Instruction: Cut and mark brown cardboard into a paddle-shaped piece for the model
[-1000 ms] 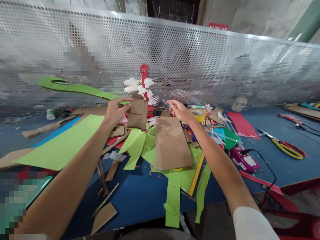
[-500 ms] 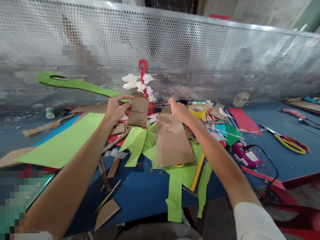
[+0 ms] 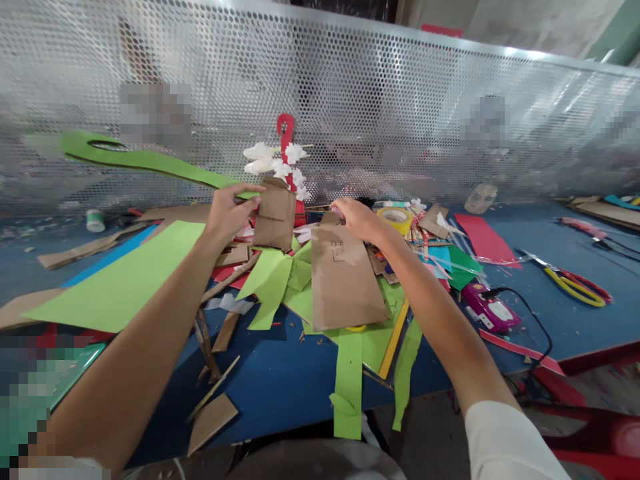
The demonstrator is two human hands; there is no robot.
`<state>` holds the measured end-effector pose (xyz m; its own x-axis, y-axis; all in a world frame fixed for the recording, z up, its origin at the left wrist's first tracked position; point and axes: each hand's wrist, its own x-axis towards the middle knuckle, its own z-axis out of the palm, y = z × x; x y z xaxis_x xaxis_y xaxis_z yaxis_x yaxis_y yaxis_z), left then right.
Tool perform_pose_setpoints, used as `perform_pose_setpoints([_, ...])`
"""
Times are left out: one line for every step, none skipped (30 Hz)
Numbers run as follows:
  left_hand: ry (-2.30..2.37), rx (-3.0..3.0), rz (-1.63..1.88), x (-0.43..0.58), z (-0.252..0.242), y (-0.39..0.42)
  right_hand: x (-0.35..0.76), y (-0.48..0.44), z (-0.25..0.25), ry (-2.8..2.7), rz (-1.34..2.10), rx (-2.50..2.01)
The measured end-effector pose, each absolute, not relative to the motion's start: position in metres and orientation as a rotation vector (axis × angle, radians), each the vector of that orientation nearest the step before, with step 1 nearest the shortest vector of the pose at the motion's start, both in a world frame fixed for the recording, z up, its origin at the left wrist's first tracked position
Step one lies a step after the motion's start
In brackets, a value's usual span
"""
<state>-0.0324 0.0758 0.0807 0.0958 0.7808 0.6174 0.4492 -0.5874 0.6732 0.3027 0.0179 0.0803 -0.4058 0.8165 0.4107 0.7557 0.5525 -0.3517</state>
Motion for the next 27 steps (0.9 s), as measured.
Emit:
perform_pose_setpoints([1.213, 2.068, 1.488, -0.032, 0.081, 0.075, 0.302, 0.017, 0.081, -2.249, 0.144, -1.259])
perform_pose_setpoints([1.21, 2.071, 1.486, -0.032, 0.081, 0.075, 0.301, 0.016, 0.081, -2.242, 0.146, -1.255])
perform_pose_setpoints([1.208, 2.073, 1.485, -0.032, 0.081, 0.075, 0.301, 0.015, 0.081, -2.224, 0.158, -1.251])
perform_pose_setpoints([1.208, 2.074, 1.482, -0.032, 0.08, 0.075, 0.3, 0.014, 0.081, -2.199, 0.187, -1.248])
perform_pose_setpoints([1.211, 2.074, 1.476, -0.032, 0.08, 0.075, 0.3, 0.014, 0.081, -2.165, 0.235, -1.246])
perform_pose_setpoints([1.214, 2.073, 1.47, -0.033, 0.08, 0.076, 0.3, 0.015, 0.08, -2.123, 0.302, -1.244])
perform_pose_setpoints([1.217, 2.071, 1.465, -0.033, 0.079, 0.076, 0.3, 0.016, 0.079, -2.072, 0.386, -1.238])
perform_pose_setpoints([1.217, 2.069, 1.464, -0.033, 0.079, 0.077, 0.3, 0.017, 0.078, -2.019, 0.479, -1.226])
perform_pose_setpoints([1.215, 2.068, 1.467, -0.033, 0.079, 0.077, 0.301, 0.018, 0.077, -1.968, 0.578, -1.21])
perform_pose_setpoints([1.212, 2.068, 1.47, -0.033, 0.078, 0.077, 0.302, 0.019, 0.076, -1.92, 0.671, -1.188])
perform_pose_setpoints([1.211, 2.07, 1.471, -0.033, 0.078, 0.077, 0.302, 0.02, 0.076, -1.878, 0.75, -1.163])
perform_pose_setpoints([1.21, 2.072, 1.471, -0.033, 0.078, 0.077, 0.303, 0.02, 0.076, -1.847, 0.814, -1.14])
perform_pose_setpoints([1.208, 2.076, 1.472, -0.033, 0.078, 0.077, 0.304, 0.02, 0.076, -1.826, 0.862, -1.123])
perform_pose_setpoints([1.205, 2.079, 1.475, -0.033, 0.078, 0.077, 0.304, 0.019, 0.076, -1.808, 0.896, -1.114])
perform_pose_setpoints([1.203, 2.081, 1.48, -0.033, 0.079, 0.076, 0.304, 0.018, 0.077, -1.792, 0.921, -1.111])
perform_pose_setpoints([1.203, 2.081, 1.483, -0.032, 0.079, 0.076, 0.304, 0.017, 0.078, -1.776, 0.94, -1.111])
perform_pose_setpoints([1.204, 2.081, 1.483, -0.032, 0.079, 0.076, 0.303, 0.016, 0.079, -1.762, 0.959, -1.114])
perform_pose_setpoints([1.207, 2.083, 1.475, -0.032, 0.079, 0.075, 0.303, 0.014, 0.08, -1.747, 0.976, -1.112])
perform_pose_setpoints([1.21, 2.083, 1.465, -0.032, 0.079, 0.075, 0.302, 0.013, 0.081, -1.733, 0.992, -1.108])
perform_pose_setpoints([1.21, 2.083, 1.457, -0.032, 0.08, 0.075, 0.302, 0.013, 0.082, -1.722, 1.006, -1.1])
perform_pose_setpoints([1.208, 2.083, 1.455, -0.032, 0.08, 0.075, 0.301, 0.012, 0.083, -1.714, 1.017, -1.09])
perform_pose_setpoints([1.206, 2.081, 1.458, -0.032, 0.08, 0.075, 0.301, 0.011, 0.083, -1.708, 1.025, -1.078])
perform_pose_setpoints([1.207, 2.078, 1.462, -0.032, 0.08, 0.075, 0.3, 0.011, 0.084, -1.703, 1.034, -1.067])
perform_pose_setpoints([1.209, 2.074, 1.465, -0.032, 0.08, 0.075, 0.3, 0.01, 0.084, -1.695, 1.041, -1.055])
perform_pose_setpoints([1.212, 2.07, 1.467, -0.032, 0.08, 0.075, 0.299, 0.01, 0.084, -1.686, 1.049, -1.042])
perform_pose_setpoints([1.212, 2.069, 1.469, -0.032, 0.08, 0.075, 0.298, 0.01, 0.085, -1.671, 1.055, -1.028])
perform_pose_setpoints([1.209, 2.067, 1.474, -0.032, 0.079, 0.075, 0.297, 0.01, 0.085, -1.656, 1.062, -1.017])
